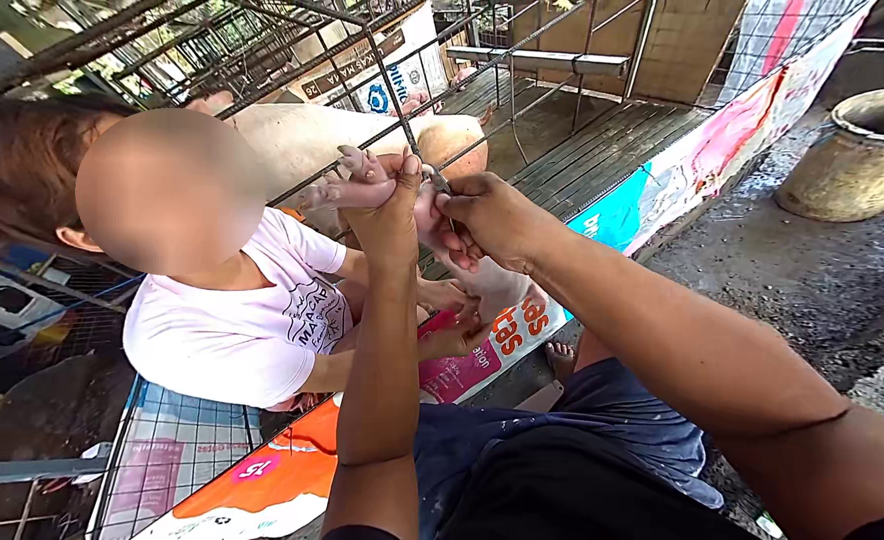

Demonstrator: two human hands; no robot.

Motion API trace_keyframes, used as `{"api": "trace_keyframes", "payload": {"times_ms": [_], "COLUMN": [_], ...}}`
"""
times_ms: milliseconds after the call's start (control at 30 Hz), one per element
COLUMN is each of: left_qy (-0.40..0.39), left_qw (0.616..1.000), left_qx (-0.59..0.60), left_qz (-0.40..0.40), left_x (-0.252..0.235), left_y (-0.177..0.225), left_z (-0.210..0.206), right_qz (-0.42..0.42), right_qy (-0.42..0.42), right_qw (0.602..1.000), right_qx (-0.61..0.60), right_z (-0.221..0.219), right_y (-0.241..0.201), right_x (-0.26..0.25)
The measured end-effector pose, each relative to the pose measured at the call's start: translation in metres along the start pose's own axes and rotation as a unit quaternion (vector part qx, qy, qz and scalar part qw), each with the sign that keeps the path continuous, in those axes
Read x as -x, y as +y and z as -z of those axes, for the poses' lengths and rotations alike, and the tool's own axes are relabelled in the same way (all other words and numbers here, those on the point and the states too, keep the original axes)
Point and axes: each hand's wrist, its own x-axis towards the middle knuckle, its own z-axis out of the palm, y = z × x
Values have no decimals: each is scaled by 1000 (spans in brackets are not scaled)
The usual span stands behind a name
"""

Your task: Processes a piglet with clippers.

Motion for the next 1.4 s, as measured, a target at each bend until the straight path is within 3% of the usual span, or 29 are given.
{"api": "trace_keyframes", "payload": {"times_ms": [167,333,467,600,700,767,867,933,1067,1167,1400], "left_qy": [16,39,7,41,63,63,43,20,7,4,-43], "left_qw": [1000,999,996,999,998,998,998,998,998,997,996], "left_qx": [-14,-1,-64,5,2,-3,-6,-5,-5,-11,-46], "left_qz": [3,-11,68,12,7,-11,-50,-53,-59,-71,-68], "left_x": [-7,-15,6,-10,-15,-22,-37,-45,-57,-69,-92], "left_y": [-14,-20,17,-23,-26,-25,-24,-23,-29,-37,-45], "left_z": [-13,-22,-38,-36,-40,-40,-41,-46,-60,-68,-75], "right_qz": [-1,4,3,18,29,68,220,295,229,187,181], "right_qy": [63,58,52,35,55,106,203,191,68,29,67], "right_qw": [997,998,998,998,997,992,944,907,867,847,835], "right_qx": [32,17,-47,-44,-40,9,138,233,438,497,515], "right_z": [2,13,15,18,22,39,76,81,69,65,79], "right_y": [7,-3,-1,-11,-13,-16,-32,-61,-129,-148,-151], "right_x": [-11,-16,-13,-15,3,9,-3,-11,-34,-49,-72]}}
